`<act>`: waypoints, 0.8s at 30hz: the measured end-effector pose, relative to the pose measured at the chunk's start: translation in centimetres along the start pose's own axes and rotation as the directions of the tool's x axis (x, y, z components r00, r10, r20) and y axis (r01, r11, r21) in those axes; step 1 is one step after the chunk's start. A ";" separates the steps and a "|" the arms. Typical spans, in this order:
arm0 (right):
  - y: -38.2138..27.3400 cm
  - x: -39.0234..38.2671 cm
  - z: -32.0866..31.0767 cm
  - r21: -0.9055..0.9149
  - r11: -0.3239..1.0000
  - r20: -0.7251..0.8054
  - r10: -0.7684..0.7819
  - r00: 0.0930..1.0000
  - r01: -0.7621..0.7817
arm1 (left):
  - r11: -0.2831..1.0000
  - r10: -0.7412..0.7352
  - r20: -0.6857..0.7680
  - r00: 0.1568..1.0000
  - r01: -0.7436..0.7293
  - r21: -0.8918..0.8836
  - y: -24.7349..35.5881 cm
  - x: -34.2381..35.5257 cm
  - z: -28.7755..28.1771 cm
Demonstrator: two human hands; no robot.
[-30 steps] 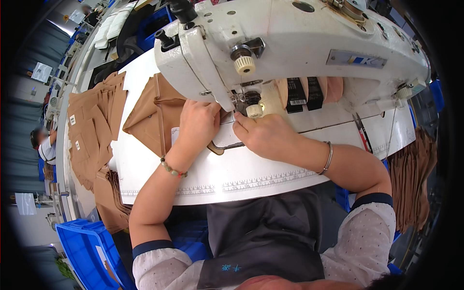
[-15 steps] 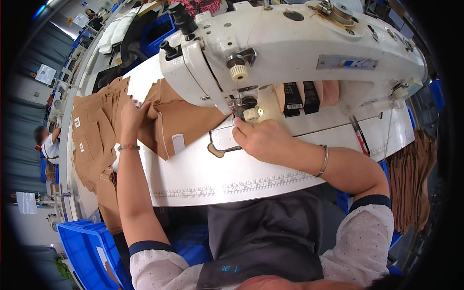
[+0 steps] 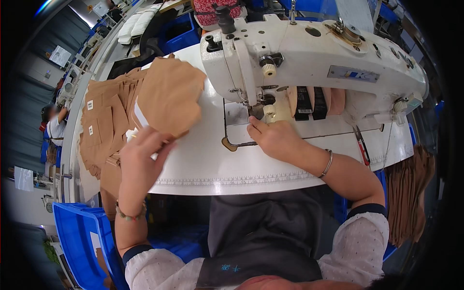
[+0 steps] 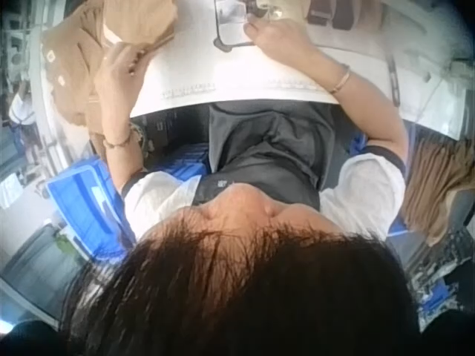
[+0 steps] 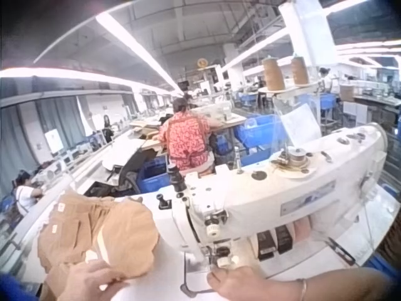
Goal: Using an industrial sewing machine to sew leather components and attach brand labels.
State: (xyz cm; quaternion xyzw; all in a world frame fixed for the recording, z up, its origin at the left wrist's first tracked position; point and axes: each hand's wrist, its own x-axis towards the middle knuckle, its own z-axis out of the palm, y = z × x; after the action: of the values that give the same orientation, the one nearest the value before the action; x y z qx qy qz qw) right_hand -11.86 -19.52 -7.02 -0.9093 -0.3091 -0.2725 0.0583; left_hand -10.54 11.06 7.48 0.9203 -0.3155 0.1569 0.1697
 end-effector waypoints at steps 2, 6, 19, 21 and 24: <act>0.1 0.1 0.2 -0.002 1.000 0.009 -0.001 1.000 0.001 | 0.985 0.168 0.253 0.953 -0.150 -0.089 0.6 -1.2 1.5; 0.1 0.5 -0.5 -0.008 1.000 -0.014 -0.002 1.000 0.001 | 0.997 0.071 0.229 0.971 -0.070 -0.013 0.4 0.0 5.2; -4.7 0.2 -3.4 0.365 0.910 0.040 0.198 0.979 -0.198 | 0.612 -0.278 0.080 0.957 0.240 -0.753 0.1 -3.0 10.0; -6.6 1.8 -3.8 0.618 0.757 -0.086 0.331 0.940 -0.210 | 0.493 -0.268 0.074 0.961 0.203 -0.846 1.8 -3.8 9.0; -8.3 2.2 -3.2 0.722 0.635 0.019 0.376 0.926 -0.273 | 0.486 -0.187 0.043 0.981 0.130 -0.864 2.9 -4.7 8.9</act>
State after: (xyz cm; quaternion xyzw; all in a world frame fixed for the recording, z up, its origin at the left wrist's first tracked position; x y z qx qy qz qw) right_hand -16.83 -12.62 -3.68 -0.8349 -0.2167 -0.1763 0.4743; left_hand -14.31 7.71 -1.67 0.7328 -0.2606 -0.0115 0.6285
